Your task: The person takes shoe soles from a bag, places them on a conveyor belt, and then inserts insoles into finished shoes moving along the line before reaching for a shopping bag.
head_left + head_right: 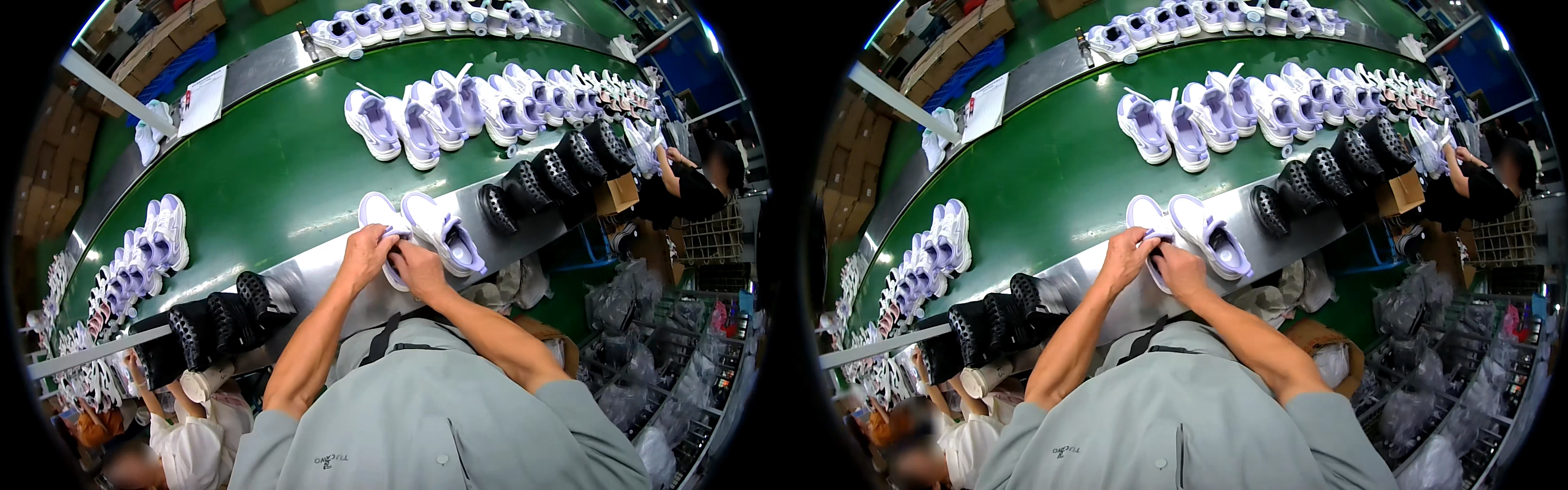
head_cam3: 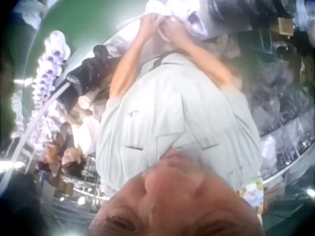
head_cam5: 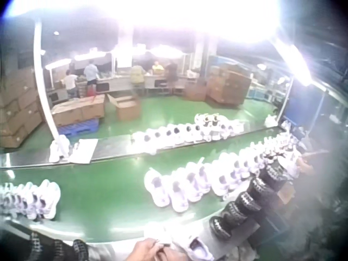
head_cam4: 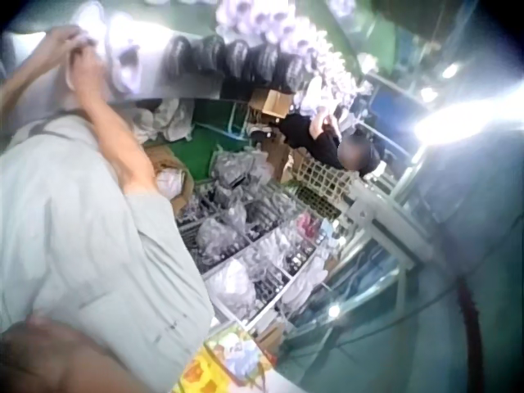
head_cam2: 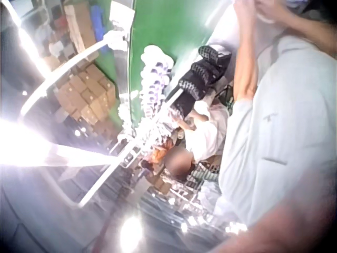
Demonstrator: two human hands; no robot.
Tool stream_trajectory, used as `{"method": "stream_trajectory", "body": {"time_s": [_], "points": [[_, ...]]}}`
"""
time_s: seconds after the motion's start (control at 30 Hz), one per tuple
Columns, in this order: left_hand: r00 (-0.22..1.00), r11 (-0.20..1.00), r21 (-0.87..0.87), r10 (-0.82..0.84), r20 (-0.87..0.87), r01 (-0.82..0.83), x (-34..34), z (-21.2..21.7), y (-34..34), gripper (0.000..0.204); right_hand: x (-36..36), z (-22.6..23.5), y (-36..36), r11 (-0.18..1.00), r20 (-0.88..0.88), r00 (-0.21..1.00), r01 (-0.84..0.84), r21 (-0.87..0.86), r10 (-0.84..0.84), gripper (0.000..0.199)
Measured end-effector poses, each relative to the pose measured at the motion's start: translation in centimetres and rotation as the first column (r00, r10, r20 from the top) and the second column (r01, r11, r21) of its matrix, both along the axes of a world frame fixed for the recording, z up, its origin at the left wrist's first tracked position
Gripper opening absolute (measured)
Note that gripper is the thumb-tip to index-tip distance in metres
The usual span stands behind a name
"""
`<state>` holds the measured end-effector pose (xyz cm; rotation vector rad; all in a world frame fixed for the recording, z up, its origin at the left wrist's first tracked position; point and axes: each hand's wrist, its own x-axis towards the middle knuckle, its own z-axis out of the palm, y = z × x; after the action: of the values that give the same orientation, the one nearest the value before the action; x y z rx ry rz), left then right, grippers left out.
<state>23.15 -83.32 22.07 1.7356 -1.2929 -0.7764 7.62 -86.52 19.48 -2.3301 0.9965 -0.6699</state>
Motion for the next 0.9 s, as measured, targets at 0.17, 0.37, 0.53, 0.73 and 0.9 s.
{"method": "stream_trajectory", "body": {"time_s": [0.17, 0.37, 0.53, 0.73, 0.9], "points": [[0.961, 0.953, 0.172, 0.224, 0.160, -0.250, -2.5, -1.5, 3.8, 0.063, -2.6, 1.0, 0.6, 0.984, 0.021, 0.987, 0.159, 0.077, -0.161, 0.042], [0.952, 0.941, 0.199, 0.236, 0.197, -0.275, -2.5, -2.3, 4.5, 0.046, -1.0, -0.4, -1.0, 0.777, -0.104, 0.983, 0.182, 0.602, -0.150, 0.056], [0.962, 0.950, 0.184, 0.226, 0.152, -0.252, -1.6, -2.0, 3.9, 0.039, 1.2, 2.3, -3.0, 0.982, 0.237, 0.957, -0.181, 0.049, 0.165, 0.045], [0.914, 0.893, 0.236, 0.403, -0.041, -0.383, -1.1, -3.5, 3.7, 0.030, 1.3, 0.3, -4.1, 0.844, 0.028, 0.845, -0.535, 0.032, 0.534, 0.017], [0.948, 0.938, 0.151, 0.317, -0.019, -0.311, -1.6, -3.9, 4.3, 0.035, 2.7, 0.0, -2.8, 0.875, 0.336, 0.911, -0.352, 0.332, 0.239, 0.018]]}}
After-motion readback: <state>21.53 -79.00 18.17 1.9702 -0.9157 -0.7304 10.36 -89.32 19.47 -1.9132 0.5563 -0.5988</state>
